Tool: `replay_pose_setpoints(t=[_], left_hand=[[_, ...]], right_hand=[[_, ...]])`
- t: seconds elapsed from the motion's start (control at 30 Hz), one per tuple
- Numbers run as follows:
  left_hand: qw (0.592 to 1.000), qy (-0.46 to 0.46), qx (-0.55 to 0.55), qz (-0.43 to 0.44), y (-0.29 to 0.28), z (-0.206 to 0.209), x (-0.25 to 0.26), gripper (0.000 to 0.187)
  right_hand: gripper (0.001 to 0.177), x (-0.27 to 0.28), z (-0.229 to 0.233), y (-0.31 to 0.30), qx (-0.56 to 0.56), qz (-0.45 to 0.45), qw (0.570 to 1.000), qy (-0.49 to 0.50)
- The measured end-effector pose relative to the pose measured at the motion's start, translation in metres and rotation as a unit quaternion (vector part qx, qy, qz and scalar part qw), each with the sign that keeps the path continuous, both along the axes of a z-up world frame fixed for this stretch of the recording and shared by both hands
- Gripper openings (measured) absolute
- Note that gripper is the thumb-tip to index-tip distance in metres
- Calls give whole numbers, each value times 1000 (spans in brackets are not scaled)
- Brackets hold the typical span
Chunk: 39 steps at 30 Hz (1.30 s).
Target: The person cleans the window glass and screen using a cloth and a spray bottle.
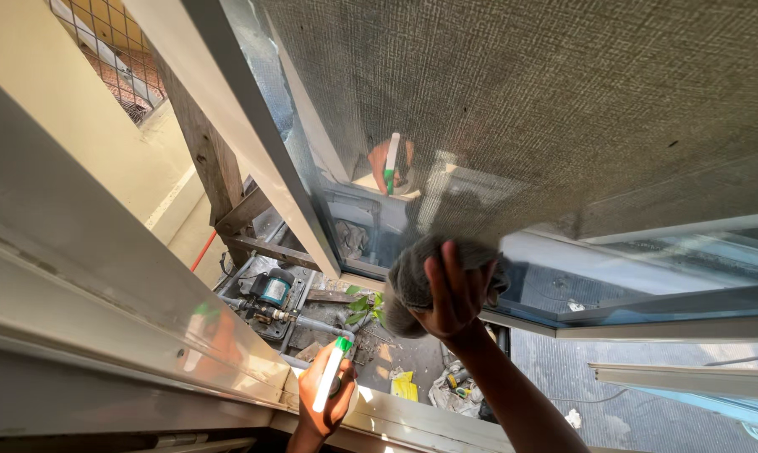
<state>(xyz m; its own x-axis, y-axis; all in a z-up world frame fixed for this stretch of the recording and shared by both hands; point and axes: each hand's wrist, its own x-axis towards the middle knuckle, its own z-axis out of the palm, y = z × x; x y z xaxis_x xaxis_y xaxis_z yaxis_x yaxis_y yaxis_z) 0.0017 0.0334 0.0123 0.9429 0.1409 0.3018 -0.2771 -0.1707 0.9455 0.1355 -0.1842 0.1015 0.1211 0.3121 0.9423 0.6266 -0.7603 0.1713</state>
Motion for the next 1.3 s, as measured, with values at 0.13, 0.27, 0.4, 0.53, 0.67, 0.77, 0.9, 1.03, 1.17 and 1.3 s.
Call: replay_pose_setpoints(t=[0.13, 0.27, 0.4, 0.53, 0.67, 0.77, 0.9, 1.03, 1.17, 1.3], left_hand=[[1000, -27, 7, -3, 1, 2, 9, 44], [999, 9, 11, 28, -2, 2, 9, 38], [1000, -14, -6, 14, -4, 0, 1, 37], [1000, 4, -3, 9, -7, 3, 4, 34], [1000, -12, 7, -7, -16, -3, 9, 42], [999, -34, 35, -2, -19, -8, 24, 47], [1000, 0, 22, 2, -19, -13, 17, 46], [1000, -13, 11, -7, -14, -13, 10, 45], [1000, -16, 10, -15, -11, -16, 7, 46], [999, -31, 33, 21, -19, -12, 9, 49]], right_hand=[[76, 13, 42, 45, 6, 7, 1000, -12], [49, 36, 27, 81, -112, 57, 992, 9], [49, 28, -40, 48, -235, 103, 956, 145], [54, 14, -100, -36, -199, 20, 961, 193], [63, -20, -106, -136, -53, -109, 984, 131], [71, -8, -99, -162, 130, -154, 979, 5], [75, -14, -124, -177, 344, -208, 915, 18], [76, -12, -173, -153, 503, -284, 807, 122], [79, -11, -146, -113, 698, -214, 661, 173], [79, -25, -41, -87, 694, -83, 714, 45]])
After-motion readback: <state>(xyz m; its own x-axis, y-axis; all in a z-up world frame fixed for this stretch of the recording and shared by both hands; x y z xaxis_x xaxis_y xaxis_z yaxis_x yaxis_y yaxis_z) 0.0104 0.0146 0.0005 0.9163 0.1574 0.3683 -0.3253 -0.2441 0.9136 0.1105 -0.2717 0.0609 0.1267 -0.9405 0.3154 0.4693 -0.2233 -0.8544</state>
